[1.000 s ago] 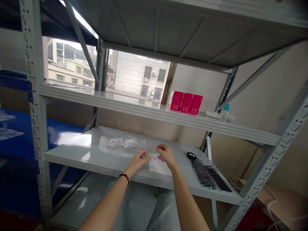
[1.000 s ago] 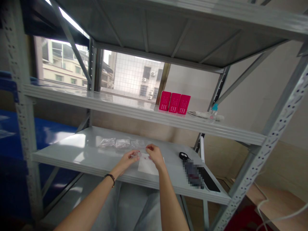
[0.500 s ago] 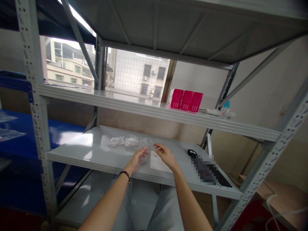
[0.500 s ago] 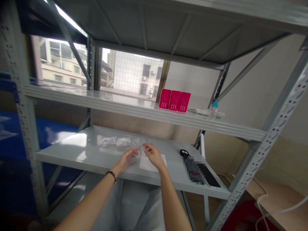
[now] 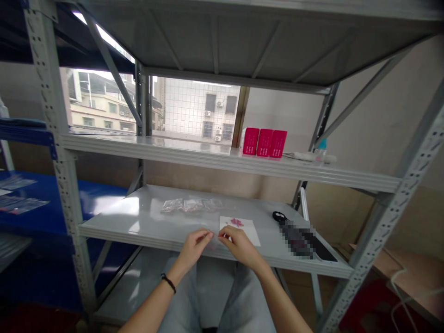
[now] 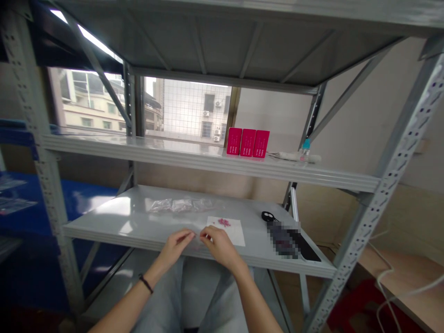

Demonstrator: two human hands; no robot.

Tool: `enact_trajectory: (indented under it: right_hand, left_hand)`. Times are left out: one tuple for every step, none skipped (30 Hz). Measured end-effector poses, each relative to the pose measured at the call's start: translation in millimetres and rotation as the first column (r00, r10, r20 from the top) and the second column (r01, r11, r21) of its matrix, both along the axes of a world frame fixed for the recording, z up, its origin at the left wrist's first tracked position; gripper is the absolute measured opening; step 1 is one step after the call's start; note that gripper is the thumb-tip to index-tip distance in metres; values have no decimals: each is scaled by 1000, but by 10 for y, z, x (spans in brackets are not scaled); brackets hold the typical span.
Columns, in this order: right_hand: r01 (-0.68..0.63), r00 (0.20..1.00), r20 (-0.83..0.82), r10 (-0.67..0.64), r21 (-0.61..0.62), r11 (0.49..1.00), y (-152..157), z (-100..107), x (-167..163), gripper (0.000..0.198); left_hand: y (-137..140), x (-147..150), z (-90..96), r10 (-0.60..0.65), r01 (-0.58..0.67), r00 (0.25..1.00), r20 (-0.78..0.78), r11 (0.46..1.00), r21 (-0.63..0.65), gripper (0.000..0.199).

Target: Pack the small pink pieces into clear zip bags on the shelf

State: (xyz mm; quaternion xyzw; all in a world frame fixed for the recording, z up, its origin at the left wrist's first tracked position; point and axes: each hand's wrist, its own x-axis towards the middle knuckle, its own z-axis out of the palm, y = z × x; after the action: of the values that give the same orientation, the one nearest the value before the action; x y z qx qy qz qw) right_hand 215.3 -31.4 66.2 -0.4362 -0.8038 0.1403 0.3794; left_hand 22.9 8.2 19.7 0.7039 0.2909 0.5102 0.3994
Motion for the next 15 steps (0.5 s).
enact_trajectory:
  right_hand:
    - [-6, 1000, -22, 6, -17, 1000, -123, -63, -37, 10]
    - [-5, 998, -69, 2, -44, 999, -243, -150, -79, 9]
    - [-4, 991, -136, -8, -81, 997, -354, -260, -123, 8]
    - [-5, 974, -224, -25, -134, 991, -455, -390, -166, 12]
    - [-13, 941, -334, -54, -196, 981, -542, -537, -206, 18]
    - [-46, 899, -431, -74, -260, 965, -617, -695, -240, 22]
    - [-88, 853, -514, -89, -309, 947, -680, -857, -266, 20]
    - [-129, 816, -570, -98, -344, 930, -733, -1017, -287, 20]
    - [-164, 783, -613, -109, -371, 914, -776, -1167, -303, 25]
    - [-194, 756, -645, -115, -388, 901, -809, -1303, -315, 29]
    - [-215, 735, -667, -120, -398, 892, -834, -1419, -325, 33]
    - [-228, 718, -685, -125, -401, 887, -851, -1514, -335, 36]
    - [-233, 704, -699, -129, -399, 887, -859, -1584, -344, 38]
    - [-229, 695, -706, -133, -393, 891, -860, -1632, -351, 39]
    - [-219, 693, -708, -135, -386, 896, -856, -1659, -356, 41]
  left_hand:
    - [-112, -63, -21, 20, -19, 999, -48, 999, 29, 33]
    - [-226, -125, -52, 32, -29, 996, -87, 999, 45, 33]
    - [-340, -185, -95, 36, -31, 993, -116, 998, 50, 33]
    - [-449, -240, -148, 31, -24, 990, -139, 999, 46, 32]
    - [-552, -289, -210, 21, -15, 987, -156, 999, 36, 31]
    - [-647, -331, -280, 9, -6, 986, -168, 1000, 20, 31]
    - [-731, -363, -355, -5, 5, 984, -177, 1000, -1, 31]
    - [-803, -386, -434, -20, 15, 983, -181, 1000, -25, 31]
    - [-863, -398, -513, -35, 26, 983, -183, 998, -53, 32]
    - [-910, -401, -590, -50, 35, 982, -180, 996, -87, 33]
    - [-944, -395, -662, -66, 43, 983, -170, 990, -131, 34]
    - [-966, -383, -727, -76, 47, 986, -152, 982, -185, 34]
    - [-978, -366, -782, -80, 48, 989, -126, 970, -240, 35]
    - [-981, -347, -825, -77, 46, 992, -99, 957, -288, 36]
    - [-978, -330, -857, -70, 42, 995, -76, 946, -322, 38]
